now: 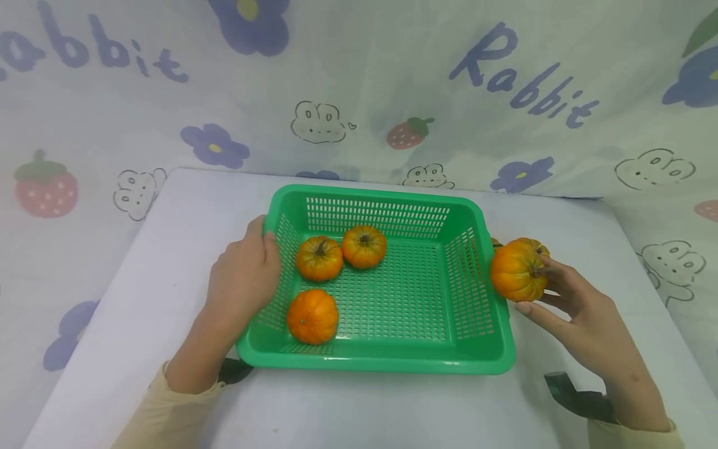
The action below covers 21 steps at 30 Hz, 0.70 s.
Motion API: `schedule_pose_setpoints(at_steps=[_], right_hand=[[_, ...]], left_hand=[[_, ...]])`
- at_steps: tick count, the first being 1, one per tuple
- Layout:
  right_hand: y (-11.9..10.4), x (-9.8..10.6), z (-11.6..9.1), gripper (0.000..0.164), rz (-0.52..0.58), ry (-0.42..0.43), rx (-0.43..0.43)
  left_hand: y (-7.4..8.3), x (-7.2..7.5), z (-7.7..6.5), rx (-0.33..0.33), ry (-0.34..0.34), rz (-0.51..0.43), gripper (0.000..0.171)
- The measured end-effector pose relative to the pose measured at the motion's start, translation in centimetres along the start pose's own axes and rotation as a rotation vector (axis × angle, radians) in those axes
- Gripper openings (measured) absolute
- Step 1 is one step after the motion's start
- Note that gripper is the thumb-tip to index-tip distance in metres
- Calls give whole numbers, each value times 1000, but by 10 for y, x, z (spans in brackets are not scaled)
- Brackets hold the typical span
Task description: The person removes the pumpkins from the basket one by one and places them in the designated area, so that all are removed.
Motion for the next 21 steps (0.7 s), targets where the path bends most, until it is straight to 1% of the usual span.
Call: schedule_pose_setpoints(at_steps=[5,12,15,18,21], right_hand=[[6,5,-2,74,-35,-20,-53],[20,17,-5,77,-99,-113,-129],[25,21,-7,77,-122,-173,-179],[28,20,-8,78,-111,-263,-229],[30,17,-7,78,-84,-328,-228]], left_hand=[[1,-1,1,-4,-7,-6,61],[2,-1,0,-4,-12,-13,62],[2,0,0,-6,-11,-12,62],[1,1,-1,-5,-8,-7,62],[1,2,-1,0,-7,-8,62]])
Point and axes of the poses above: each hand's wrist, its own z-axis towards the middle knuckle, its own x-axis out of the back of the hand, y = z × x, the point moved 1 cm from there along z, towards the middle knuckle, and after that the axes turned 15 degrees about x, right-handed, at the moved point
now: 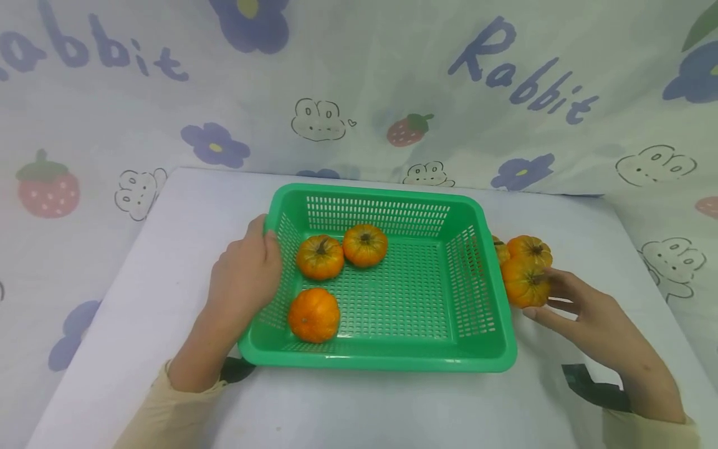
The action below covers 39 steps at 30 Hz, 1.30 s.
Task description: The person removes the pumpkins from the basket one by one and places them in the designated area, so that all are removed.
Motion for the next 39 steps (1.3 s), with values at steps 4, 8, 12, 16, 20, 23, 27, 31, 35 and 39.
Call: schedule_pose_setpoints(at_steps=[4,8,12,16,20,23,27,31,35,39], right_hand=[[1,-4,2,77,6,-42,32],[3,-6,2,78,10,-79,27],[7,-9,3,78,11,-97,28],[9,-14,6,81,12,-117,16],[11,-17,9,82,9,-134,18],[11,-18,10,84,5,-145,17],[11,-19,11,85,0,-153,12],[10,-19,12,85,-5,-156,8],[10,-21,13,86,-12,-157,3],[10,-23,14,85,-17,-156,3]], left_hand=[[-1,0,0,-2,1,-8,62],[-1,0,1,-11,2,-13,61],[0,0,1,-12,3,-15,61],[0,0,1,-13,6,-13,61],[0,0,1,-16,11,-11,60],[0,0,0,-14,9,-12,60],[0,0,0,-13,9,-13,60],[0,1,0,-12,9,-12,60],[0,1,0,-14,9,-14,60],[0,1,0,-15,9,-13,60]])
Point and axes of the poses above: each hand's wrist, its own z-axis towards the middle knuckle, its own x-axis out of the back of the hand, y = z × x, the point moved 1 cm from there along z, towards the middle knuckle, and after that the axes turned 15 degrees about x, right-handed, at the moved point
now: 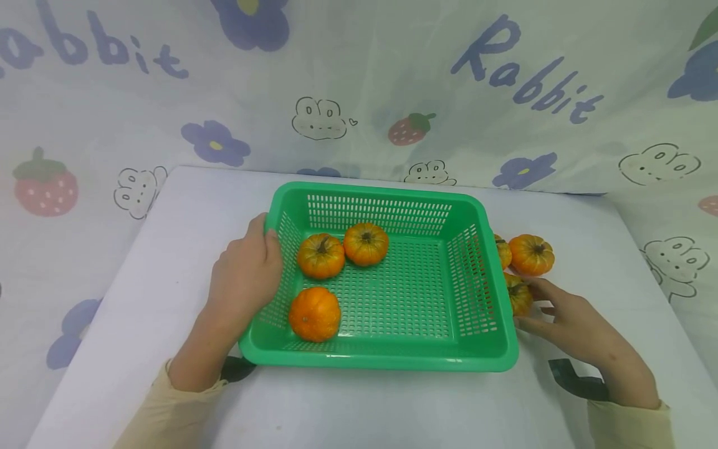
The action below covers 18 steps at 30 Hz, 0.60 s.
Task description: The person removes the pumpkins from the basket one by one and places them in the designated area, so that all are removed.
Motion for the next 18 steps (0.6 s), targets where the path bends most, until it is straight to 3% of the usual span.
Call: schedule_pose_setpoints(at_steps=[18], right_hand=[[-3,0,0,85,6,0,17]], left_hand=[[1,0,-1,4,-4,1,60]])
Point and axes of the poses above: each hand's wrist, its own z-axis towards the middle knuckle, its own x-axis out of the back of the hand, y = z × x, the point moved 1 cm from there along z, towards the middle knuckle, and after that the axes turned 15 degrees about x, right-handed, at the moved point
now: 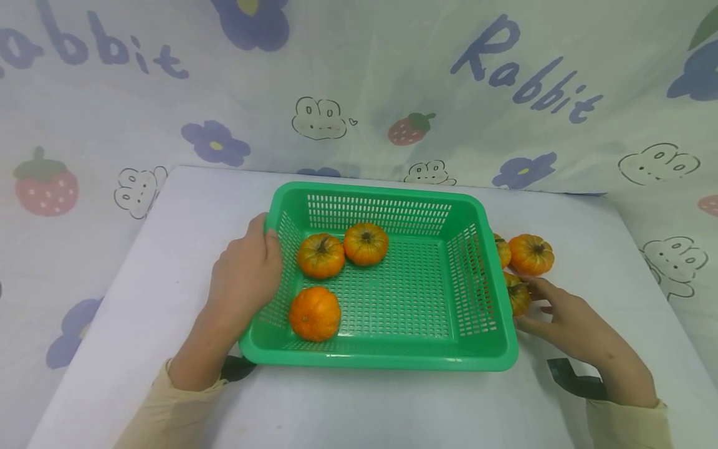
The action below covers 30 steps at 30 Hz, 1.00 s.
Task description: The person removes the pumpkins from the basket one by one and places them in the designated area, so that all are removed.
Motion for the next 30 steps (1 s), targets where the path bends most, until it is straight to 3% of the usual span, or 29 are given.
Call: schedule_pose_setpoints(at_steps=[16,30], right_hand=[[-1,-1,0,91,-17,-14,-25],[-11,12,-13,82,-40,44,-5]], left_hand=[[0,0,0,7,-3,0,61],[0,0,-1,8,-5,3,61]])
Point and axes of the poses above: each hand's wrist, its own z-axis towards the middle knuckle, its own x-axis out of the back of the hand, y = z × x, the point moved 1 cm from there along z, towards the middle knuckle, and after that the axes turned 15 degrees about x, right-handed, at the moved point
